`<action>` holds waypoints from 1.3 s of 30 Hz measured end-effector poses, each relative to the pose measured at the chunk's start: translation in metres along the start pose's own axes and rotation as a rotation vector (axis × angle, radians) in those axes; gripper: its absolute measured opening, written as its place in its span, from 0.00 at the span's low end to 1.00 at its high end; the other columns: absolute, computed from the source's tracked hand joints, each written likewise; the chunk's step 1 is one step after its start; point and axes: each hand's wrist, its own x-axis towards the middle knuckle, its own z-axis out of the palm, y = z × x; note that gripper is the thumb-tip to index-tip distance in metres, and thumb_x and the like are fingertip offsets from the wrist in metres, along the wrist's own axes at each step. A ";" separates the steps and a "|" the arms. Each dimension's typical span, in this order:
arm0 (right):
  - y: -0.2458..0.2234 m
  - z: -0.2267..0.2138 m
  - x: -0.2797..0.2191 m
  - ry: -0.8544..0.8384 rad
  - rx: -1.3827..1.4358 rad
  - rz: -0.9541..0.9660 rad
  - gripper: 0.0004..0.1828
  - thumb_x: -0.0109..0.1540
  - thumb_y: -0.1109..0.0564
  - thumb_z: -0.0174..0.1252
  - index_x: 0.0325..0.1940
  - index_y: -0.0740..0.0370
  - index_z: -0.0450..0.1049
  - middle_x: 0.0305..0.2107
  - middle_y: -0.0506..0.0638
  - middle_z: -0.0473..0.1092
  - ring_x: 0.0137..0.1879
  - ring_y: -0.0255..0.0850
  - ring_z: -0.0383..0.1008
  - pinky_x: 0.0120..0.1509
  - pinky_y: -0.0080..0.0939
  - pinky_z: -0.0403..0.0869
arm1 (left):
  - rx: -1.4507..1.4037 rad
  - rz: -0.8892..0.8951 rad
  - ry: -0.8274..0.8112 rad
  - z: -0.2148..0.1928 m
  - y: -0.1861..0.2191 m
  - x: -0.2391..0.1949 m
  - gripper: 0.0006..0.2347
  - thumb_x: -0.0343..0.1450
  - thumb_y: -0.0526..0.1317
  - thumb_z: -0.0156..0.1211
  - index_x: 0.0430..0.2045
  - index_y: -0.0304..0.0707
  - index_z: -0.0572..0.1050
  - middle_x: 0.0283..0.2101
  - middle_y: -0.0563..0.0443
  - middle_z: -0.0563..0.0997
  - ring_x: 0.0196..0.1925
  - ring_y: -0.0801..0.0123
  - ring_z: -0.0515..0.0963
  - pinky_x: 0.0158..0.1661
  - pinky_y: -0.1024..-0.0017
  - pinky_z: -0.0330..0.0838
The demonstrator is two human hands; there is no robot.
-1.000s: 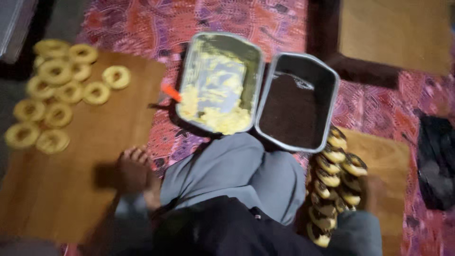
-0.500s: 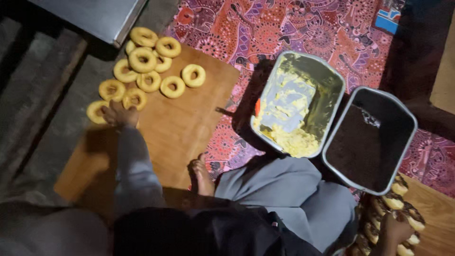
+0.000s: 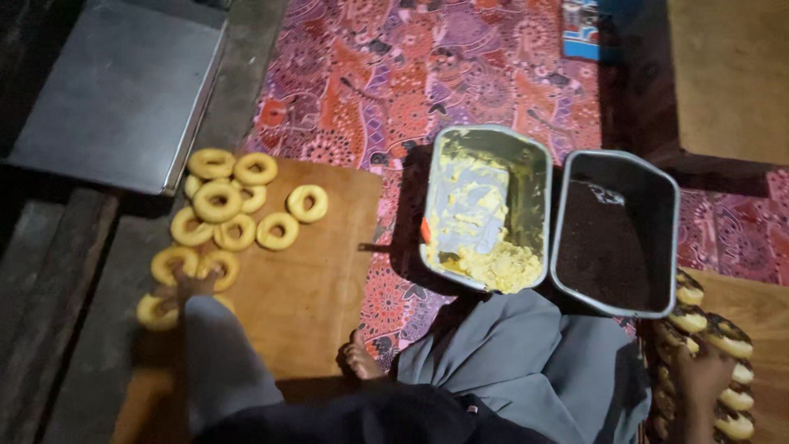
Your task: The person sits on the floor and repeatedly picks up plain donuts, scoops a yellow filling into the center hole with a small spatula, and places the filled donuts onto a wooden board. The process continues with multiple donuts until the end of the clip.
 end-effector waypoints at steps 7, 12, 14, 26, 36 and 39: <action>-0.031 0.006 -0.018 -0.068 0.231 0.026 0.14 0.68 0.49 0.57 0.54 0.52 0.82 0.48 0.60 0.78 0.58 0.58 0.72 0.69 0.53 0.71 | 0.135 -0.004 -0.104 0.016 -0.002 -0.053 0.46 0.58 0.57 0.75 0.73 0.68 0.54 0.75 0.24 0.32 0.73 0.16 0.32 0.61 0.20 0.51; -0.069 0.015 -0.022 0.021 0.219 -0.129 0.20 0.60 0.53 0.64 0.56 0.60 0.81 0.48 0.67 0.73 0.54 0.61 0.73 0.61 0.56 0.71 | 0.263 0.171 -0.192 0.088 0.026 -0.141 0.43 0.57 0.56 0.77 0.69 0.67 0.59 0.74 0.26 0.38 0.74 0.19 0.37 0.65 0.28 0.51; -0.085 0.027 -0.029 0.055 0.335 -0.194 0.15 0.64 0.56 0.59 0.53 0.59 0.81 0.45 0.63 0.74 0.56 0.58 0.74 0.64 0.53 0.73 | 0.101 0.163 -0.291 0.104 0.039 -0.175 0.39 0.58 0.52 0.73 0.67 0.63 0.64 0.75 0.27 0.44 0.73 0.28 0.52 0.69 0.41 0.58; -0.255 0.042 -0.121 -1.026 1.295 -0.081 0.23 0.66 0.58 0.66 0.63 0.72 0.74 0.48 0.62 0.73 0.47 0.45 0.71 0.51 0.48 0.71 | -0.493 1.003 -0.458 0.085 0.130 -0.468 0.33 0.59 0.44 0.76 0.56 0.29 0.66 0.58 0.38 0.67 0.62 0.49 0.67 0.60 0.53 0.66; -0.226 0.028 -0.130 -0.822 1.775 0.009 0.21 0.63 0.65 0.60 0.60 0.63 0.68 0.49 0.48 0.71 0.55 0.37 0.73 0.59 0.39 0.73 | -1.418 0.021 -1.370 0.089 0.106 -0.518 0.22 0.75 0.54 0.48 0.62 0.47 0.66 0.58 0.56 0.76 0.59 0.65 0.78 0.51 0.53 0.77; -0.239 0.043 -0.153 -0.942 1.593 -0.314 0.23 0.64 0.64 0.65 0.62 0.66 0.68 0.48 0.49 0.71 0.53 0.38 0.73 0.59 0.42 0.73 | -1.460 -0.001 -1.371 0.136 0.082 -0.510 0.25 0.79 0.58 0.45 0.59 0.37 0.73 0.54 0.45 0.80 0.57 0.61 0.78 0.56 0.60 0.72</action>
